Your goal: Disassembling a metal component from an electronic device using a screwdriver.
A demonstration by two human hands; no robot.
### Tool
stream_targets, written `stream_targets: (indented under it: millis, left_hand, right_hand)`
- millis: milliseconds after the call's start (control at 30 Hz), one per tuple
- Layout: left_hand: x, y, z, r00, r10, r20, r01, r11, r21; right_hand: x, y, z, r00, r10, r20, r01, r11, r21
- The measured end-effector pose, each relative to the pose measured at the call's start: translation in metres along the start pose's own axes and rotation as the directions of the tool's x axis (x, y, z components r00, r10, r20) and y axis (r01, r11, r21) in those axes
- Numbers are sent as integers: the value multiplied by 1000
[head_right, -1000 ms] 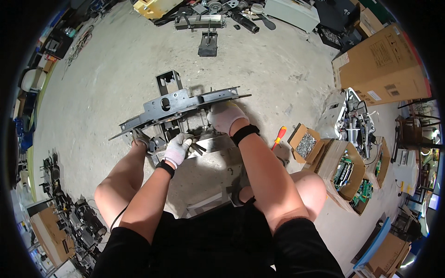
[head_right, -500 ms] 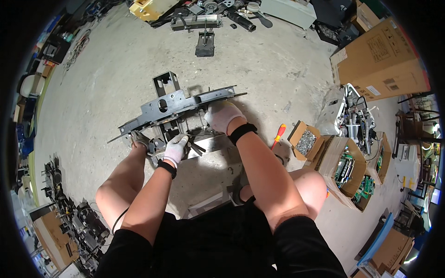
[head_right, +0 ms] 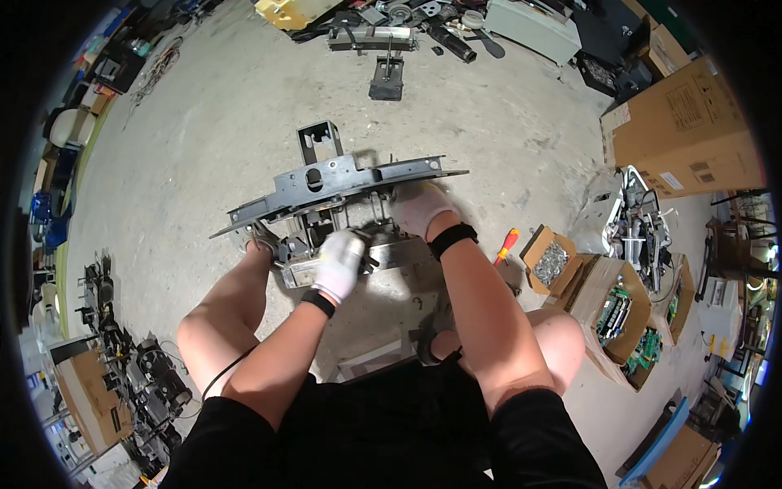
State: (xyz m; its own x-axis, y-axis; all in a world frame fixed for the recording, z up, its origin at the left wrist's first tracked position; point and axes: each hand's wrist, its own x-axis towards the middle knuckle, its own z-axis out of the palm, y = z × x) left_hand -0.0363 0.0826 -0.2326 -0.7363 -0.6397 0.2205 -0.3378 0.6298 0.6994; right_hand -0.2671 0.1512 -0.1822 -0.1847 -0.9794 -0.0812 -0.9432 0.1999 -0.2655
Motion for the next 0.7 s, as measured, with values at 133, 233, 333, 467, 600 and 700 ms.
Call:
stream_targets:
  millis: [133,233,333,467,600,700]
  left_hand:
    - [-11,13,-7,844,77,531,-146,985,90]
    - [-9,10,-20,820,-27,572,-89,981,174]
    - [1,-6,-26,927,-79,367,41,993,110]
    - [32,-55,-21,836,-543,-81,492,805,-331]
    - [67,-70,-20,883,-185,432,-63,864,499]
    - [74,-74,17,780,-25,625,-125,973,195]
  right_hand:
    - [1,-2,-6,982,61,178,-71,996,52]
    - [-5,1,0,999,25,-37,-21,994,109]
    - [-6,4,4,997,80,9,-80,989,125]
    - [-6,11,11,1000,-3,-12,3,1000,25]
    - [-8,7,-1,991,-117,-61,113,992,-63]
    - [-5,-11,-28,979,-114,169,143,974,-173]
